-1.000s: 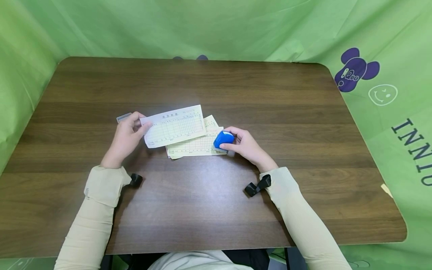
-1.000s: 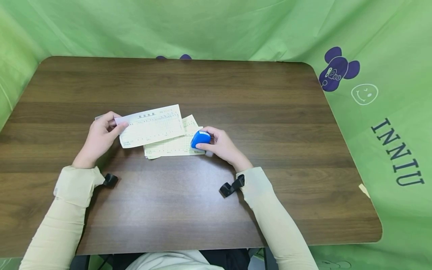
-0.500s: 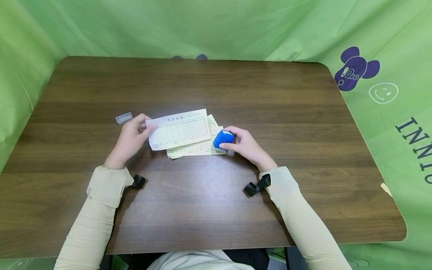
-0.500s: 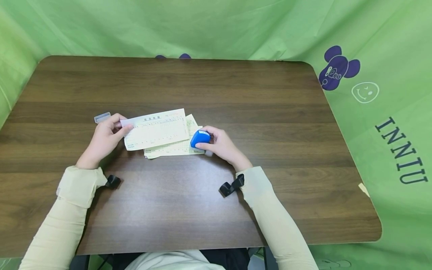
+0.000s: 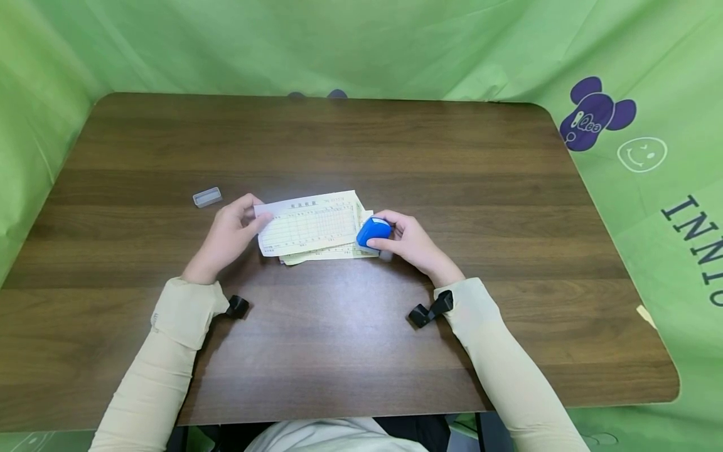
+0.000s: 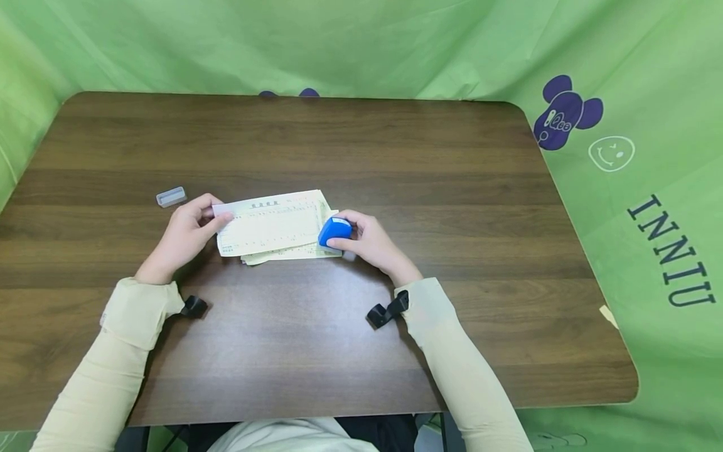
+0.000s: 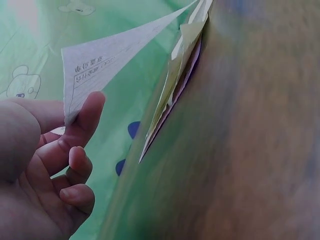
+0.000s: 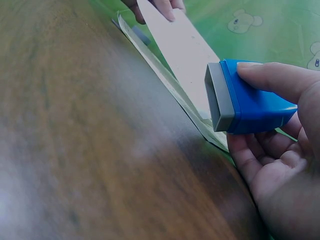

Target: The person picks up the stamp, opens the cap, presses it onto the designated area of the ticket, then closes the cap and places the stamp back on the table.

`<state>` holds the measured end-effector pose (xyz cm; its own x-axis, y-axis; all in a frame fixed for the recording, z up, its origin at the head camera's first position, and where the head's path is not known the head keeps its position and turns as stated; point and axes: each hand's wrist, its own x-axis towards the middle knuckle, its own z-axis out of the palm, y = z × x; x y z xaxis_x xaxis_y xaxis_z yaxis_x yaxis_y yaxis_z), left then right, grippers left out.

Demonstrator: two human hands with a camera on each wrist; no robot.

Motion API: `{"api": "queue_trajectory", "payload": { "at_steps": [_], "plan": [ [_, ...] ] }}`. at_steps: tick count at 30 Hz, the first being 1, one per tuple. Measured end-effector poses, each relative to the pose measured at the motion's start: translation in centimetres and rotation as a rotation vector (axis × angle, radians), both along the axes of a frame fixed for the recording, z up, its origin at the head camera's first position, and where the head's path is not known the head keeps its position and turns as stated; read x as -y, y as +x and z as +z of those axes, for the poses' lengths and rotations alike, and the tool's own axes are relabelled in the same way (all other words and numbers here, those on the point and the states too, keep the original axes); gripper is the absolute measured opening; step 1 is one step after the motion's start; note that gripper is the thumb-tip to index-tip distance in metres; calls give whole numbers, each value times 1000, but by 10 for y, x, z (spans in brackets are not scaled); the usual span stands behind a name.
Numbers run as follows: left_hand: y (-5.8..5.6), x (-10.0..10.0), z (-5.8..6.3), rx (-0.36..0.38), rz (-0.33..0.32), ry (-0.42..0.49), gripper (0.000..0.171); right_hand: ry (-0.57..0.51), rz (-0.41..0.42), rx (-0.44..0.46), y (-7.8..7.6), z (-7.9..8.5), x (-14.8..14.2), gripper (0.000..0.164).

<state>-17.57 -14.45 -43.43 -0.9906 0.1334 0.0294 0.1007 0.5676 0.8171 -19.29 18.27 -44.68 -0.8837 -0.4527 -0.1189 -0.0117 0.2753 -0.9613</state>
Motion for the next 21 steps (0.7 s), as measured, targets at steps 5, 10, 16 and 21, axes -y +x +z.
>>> {"api": "queue_trajectory", "payload": {
  "at_steps": [5,10,16,21],
  "plan": [
    [1,-4,0,19,-16,-1,17,-1,-2,0,0,0,-1,40],
    [1,-8,0,27,-22,-5,17,2,-4,2,0,1,-1,40],
    [3,-12,-1,28,-35,-11,18,13,-9,2,1,2,-2,41],
    [5,-14,0,36,-39,-20,18,11,-14,8,2,3,-1,40]
  ]
}}
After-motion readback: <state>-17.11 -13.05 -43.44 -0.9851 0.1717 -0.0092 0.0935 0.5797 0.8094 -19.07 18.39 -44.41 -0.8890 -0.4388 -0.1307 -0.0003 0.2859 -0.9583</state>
